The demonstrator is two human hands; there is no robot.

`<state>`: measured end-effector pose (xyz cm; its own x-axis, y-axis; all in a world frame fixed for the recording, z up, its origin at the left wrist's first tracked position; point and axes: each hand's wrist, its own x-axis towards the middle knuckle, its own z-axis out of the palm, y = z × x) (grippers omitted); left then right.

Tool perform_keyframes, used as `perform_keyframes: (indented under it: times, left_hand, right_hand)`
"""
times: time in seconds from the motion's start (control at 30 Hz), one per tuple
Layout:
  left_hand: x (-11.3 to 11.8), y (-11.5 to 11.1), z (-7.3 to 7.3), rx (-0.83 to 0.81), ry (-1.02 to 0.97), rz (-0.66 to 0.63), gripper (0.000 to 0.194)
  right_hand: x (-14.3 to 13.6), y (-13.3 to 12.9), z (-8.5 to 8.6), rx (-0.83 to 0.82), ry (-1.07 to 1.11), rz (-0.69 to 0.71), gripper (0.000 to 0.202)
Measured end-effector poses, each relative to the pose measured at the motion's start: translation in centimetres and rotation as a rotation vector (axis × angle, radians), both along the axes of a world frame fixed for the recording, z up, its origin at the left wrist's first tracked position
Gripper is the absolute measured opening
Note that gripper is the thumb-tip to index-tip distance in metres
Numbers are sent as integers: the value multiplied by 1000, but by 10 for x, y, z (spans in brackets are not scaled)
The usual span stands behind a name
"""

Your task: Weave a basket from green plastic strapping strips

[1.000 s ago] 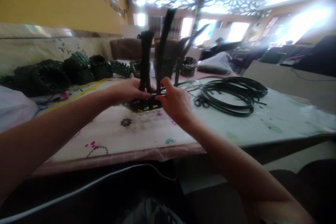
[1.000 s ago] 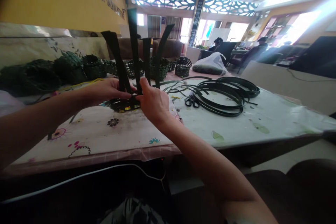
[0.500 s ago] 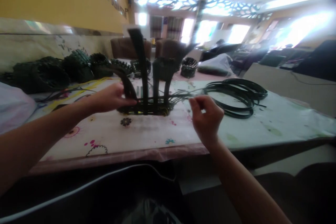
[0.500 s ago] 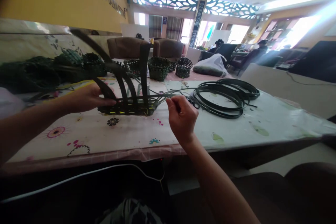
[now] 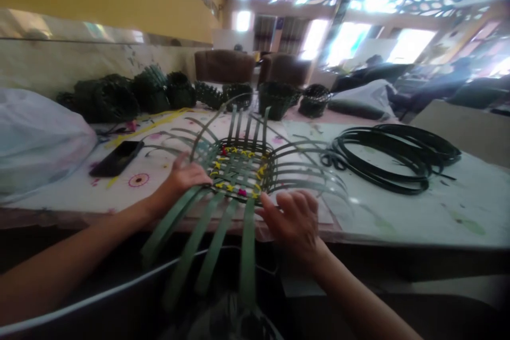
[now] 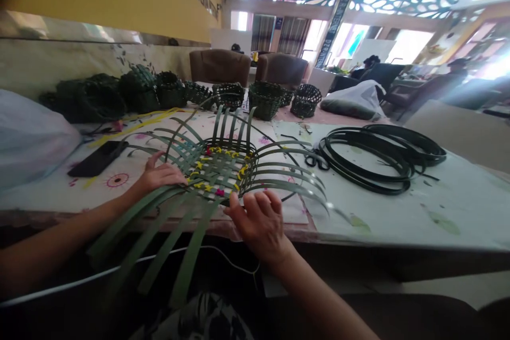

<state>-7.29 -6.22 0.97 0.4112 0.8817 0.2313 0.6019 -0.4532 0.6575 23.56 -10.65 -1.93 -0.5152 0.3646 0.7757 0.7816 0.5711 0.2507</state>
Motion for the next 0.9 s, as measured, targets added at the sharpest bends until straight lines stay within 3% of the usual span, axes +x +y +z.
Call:
perform_keyframes:
  times: [0.17,0.43,0.57,0.7,0.9]
  left_hand:
    - [-2,-2,-12,163,102,62,30]
    - [3,19,-9,185,237,-188,38]
    - [1,22,-16,309,263,-207,43]
    - [-10,26,-17,411,293,-177,37]
    - [-28,32,-15,424,230,-103,32]
  right_hand:
    - [-9,3,7,-263,-48,54,29]
    - [-21,17,21,-538,-39,-8,14]
    - [-16,19,14,-558,-36,-5,19]
    - [-9,21,10,-546,-30,84,15]
    - [-22,32,2,-529,22,133,25]
